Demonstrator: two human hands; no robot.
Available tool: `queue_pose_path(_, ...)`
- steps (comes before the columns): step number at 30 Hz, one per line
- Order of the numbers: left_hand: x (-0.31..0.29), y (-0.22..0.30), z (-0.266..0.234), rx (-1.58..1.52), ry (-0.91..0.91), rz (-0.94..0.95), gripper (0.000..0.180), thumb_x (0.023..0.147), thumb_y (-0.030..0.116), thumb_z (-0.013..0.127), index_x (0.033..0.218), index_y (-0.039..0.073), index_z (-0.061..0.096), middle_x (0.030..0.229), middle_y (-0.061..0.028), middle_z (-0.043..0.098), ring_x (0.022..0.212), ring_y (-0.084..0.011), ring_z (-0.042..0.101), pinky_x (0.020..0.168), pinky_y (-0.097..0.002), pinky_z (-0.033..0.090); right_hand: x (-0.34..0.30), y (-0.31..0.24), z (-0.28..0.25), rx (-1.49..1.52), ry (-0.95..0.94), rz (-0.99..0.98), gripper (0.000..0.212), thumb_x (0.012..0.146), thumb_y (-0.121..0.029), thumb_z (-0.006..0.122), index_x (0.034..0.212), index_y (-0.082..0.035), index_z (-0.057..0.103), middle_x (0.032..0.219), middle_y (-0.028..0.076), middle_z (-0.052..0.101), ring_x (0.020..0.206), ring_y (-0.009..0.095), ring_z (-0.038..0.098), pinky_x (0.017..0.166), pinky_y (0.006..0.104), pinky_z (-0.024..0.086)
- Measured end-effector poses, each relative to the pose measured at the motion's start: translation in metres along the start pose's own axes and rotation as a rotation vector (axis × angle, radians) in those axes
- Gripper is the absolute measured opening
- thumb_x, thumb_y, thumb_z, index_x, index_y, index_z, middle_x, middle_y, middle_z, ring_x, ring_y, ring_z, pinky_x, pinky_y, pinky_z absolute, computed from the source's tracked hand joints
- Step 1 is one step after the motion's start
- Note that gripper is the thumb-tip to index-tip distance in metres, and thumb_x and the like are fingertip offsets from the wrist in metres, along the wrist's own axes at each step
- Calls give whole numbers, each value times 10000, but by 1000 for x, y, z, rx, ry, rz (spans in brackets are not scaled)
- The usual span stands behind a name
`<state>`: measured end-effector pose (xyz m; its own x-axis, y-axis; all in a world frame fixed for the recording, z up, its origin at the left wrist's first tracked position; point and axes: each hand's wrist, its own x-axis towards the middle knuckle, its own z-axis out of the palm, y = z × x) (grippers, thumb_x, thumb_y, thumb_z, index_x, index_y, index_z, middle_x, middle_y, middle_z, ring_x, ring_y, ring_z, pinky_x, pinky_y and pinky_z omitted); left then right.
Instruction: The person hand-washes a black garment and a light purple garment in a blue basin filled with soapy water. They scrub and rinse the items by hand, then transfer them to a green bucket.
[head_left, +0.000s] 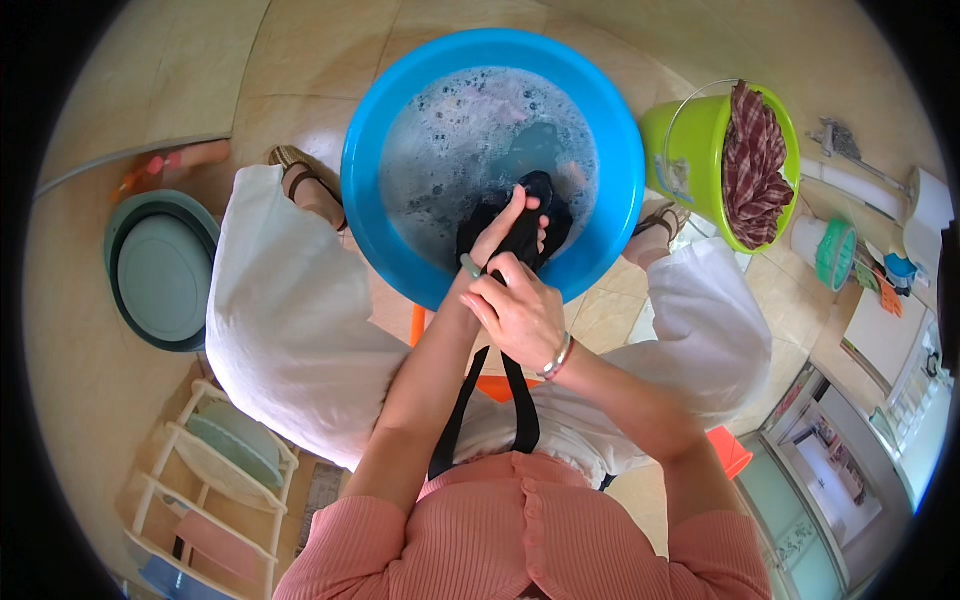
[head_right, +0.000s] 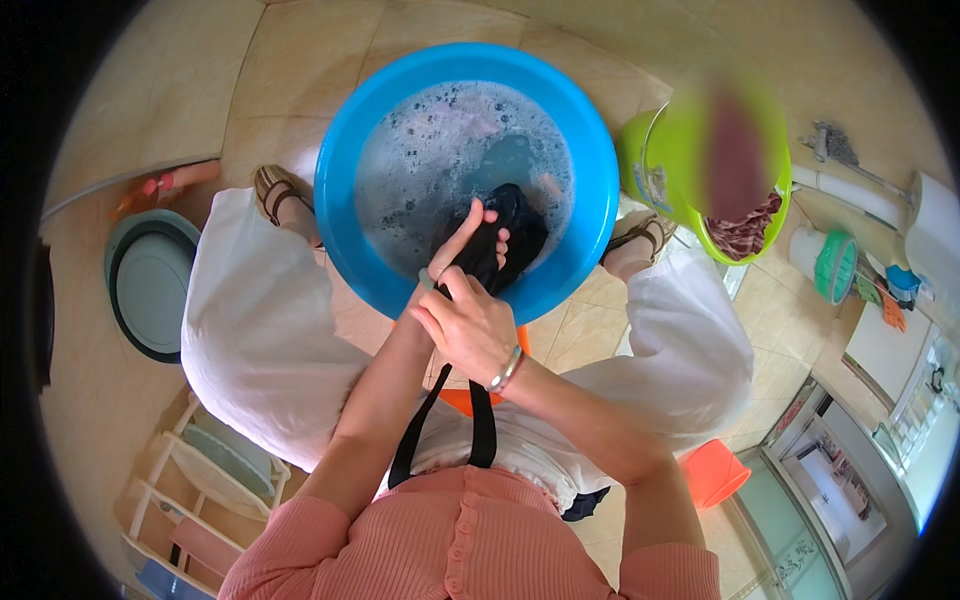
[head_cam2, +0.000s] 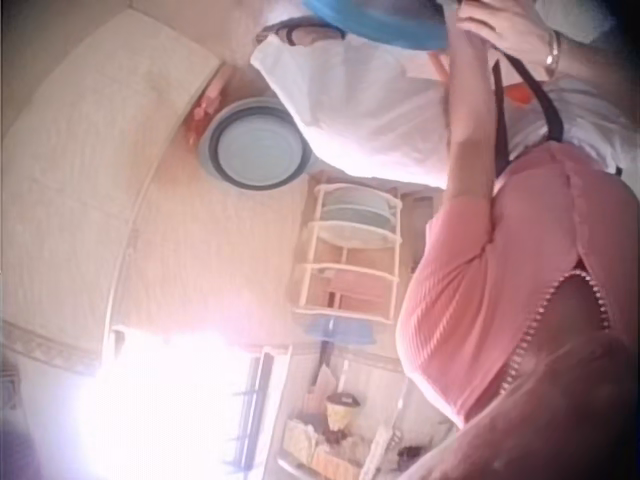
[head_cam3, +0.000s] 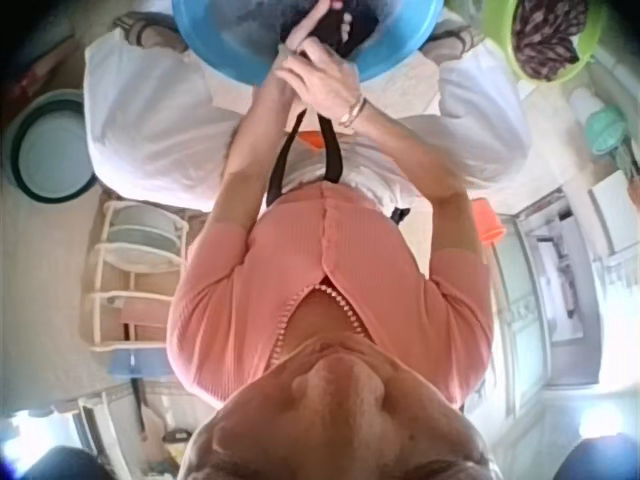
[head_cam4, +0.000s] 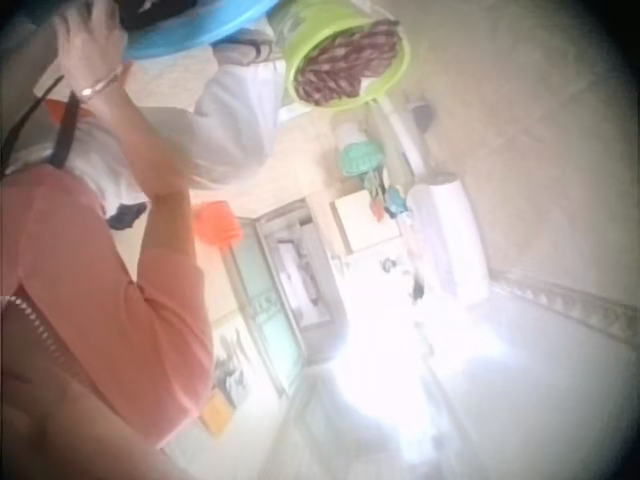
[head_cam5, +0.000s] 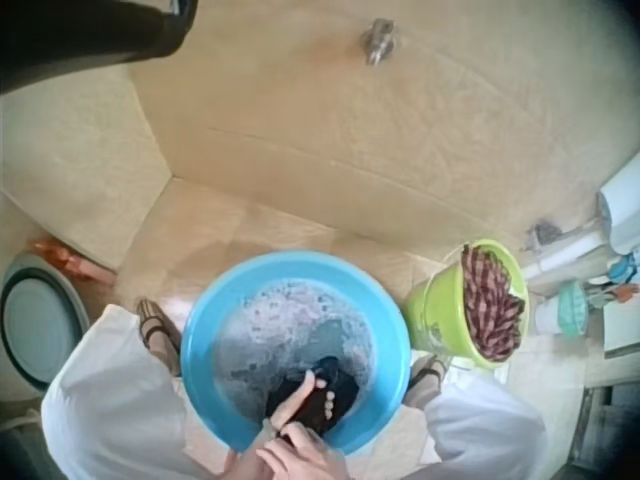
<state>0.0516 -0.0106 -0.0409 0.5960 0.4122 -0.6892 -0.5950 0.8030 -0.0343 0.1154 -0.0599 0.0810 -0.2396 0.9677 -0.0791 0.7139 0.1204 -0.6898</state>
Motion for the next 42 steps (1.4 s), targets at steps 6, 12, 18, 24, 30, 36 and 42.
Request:
queue_pose_path(6,4,-42,17,125,586,307,371,909,337,515,1109,36,601,933,-47,633,855,-171,612,747,-315,501,54,124,16,-126,-52,518,322,939,-326,465,860,-86,665,756,182,640,695,393,626,594,475,508)
queue_pose_path(12,16,-40,-21,283,647,292,327,874,287,565,1019,6,646,987,-63,637,888,-172,592,789,-299,472,40,115,38,-313,31,348,281,919,-315,524,846,-64,627,808,155,621,673,374,625,558,445,516)
queue_pose_path(18,33,-28,-77,-211,177,318,259,957,348,466,925,127,597,839,-38,607,725,-193,571,672,-319,481,17,58,55,-5,149,27,90,840,-187,564,871,-109,597,771,128,579,667,323,632,513,438,492)
queue_pose_path(24,11,-21,7,-58,536,319,365,931,399,533,1106,85,597,1029,-31,611,946,-149,563,835,-340,427,55,202,44,-59,-33,534,348,985,-368,391,859,-107,583,791,176,660,757,430,616,695,550,465)
queue_pose_path(30,48,39,-20,181,537,505,643,891,330,642,1430,138,349,1457,-96,349,1255,-279,419,1064,-433,285,97,232,59,-46,269,312,273,917,-359,568,1109,-164,576,1032,124,589,955,359,569,777,448,466)
queue_pose_path(36,112,67,-94,735,744,448,505,846,168,713,1271,65,460,985,-131,651,744,-202,663,496,-359,526,104,252,115,-358,-56,292,309,842,-367,652,1089,-190,594,1118,101,500,1017,337,508,819,502,444)
queue_pose_path(42,143,97,-80,1422,991,17,334,853,162,654,1083,-70,583,792,-199,656,685,-316,627,624,-425,500,128,284,126,-381,-136,350,289,823,-329,664,1030,-136,606,1050,125,578,1013,340,564,736,468,512)
